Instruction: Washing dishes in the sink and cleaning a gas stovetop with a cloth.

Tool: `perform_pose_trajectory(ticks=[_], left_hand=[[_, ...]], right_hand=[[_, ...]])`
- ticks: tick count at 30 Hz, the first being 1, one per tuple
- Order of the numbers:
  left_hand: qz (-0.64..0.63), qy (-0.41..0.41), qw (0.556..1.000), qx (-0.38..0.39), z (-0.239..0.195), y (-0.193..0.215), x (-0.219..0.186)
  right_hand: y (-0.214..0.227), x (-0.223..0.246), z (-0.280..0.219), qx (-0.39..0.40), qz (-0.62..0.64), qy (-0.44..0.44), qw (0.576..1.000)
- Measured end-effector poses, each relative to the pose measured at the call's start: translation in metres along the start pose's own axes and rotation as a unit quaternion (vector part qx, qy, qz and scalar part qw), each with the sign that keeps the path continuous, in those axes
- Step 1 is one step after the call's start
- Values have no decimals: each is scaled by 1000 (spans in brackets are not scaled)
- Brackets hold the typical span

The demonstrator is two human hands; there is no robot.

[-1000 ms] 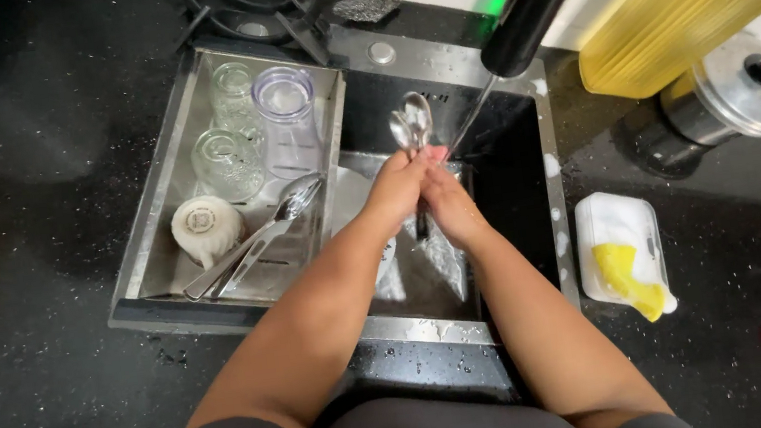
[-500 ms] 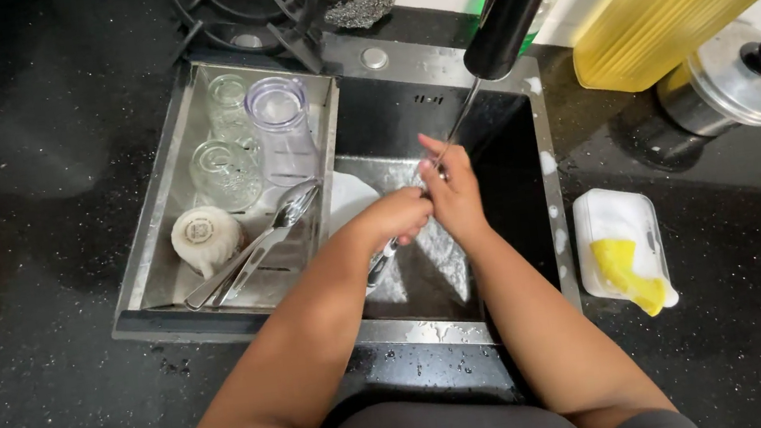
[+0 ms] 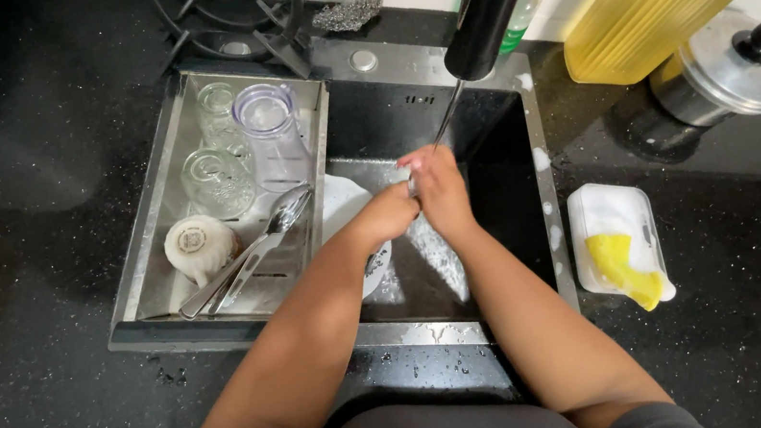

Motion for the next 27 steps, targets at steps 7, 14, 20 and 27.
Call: perform_pose_trajectory(ticks=[7, 14, 20, 27], left_hand=[[-83, 83, 991, -72, -18, 13, -28], [-160, 71, 983, -48, -7, 9, -10], [-184, 62, 980, 28, -3, -11, -4], [-193, 95, 976, 39, 4, -19, 19]], right_hand=[[-24, -56, -9, 27, 312, -283, 907], [-34, -53, -12, 66, 492, -260, 828], [-20, -44, -16, 19, 430, -332, 840], [-41, -66, -17, 47, 442, -238, 864]])
Point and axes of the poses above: each hand's wrist, its own z-axis towards the middle knuckle, its own y-axis out of the back of the hand, x = y × z, the point moved 9 cm from there along z, towards the middle knuckle, and after that the axes turned 8 degrees about -z, right-handed, at the moved point
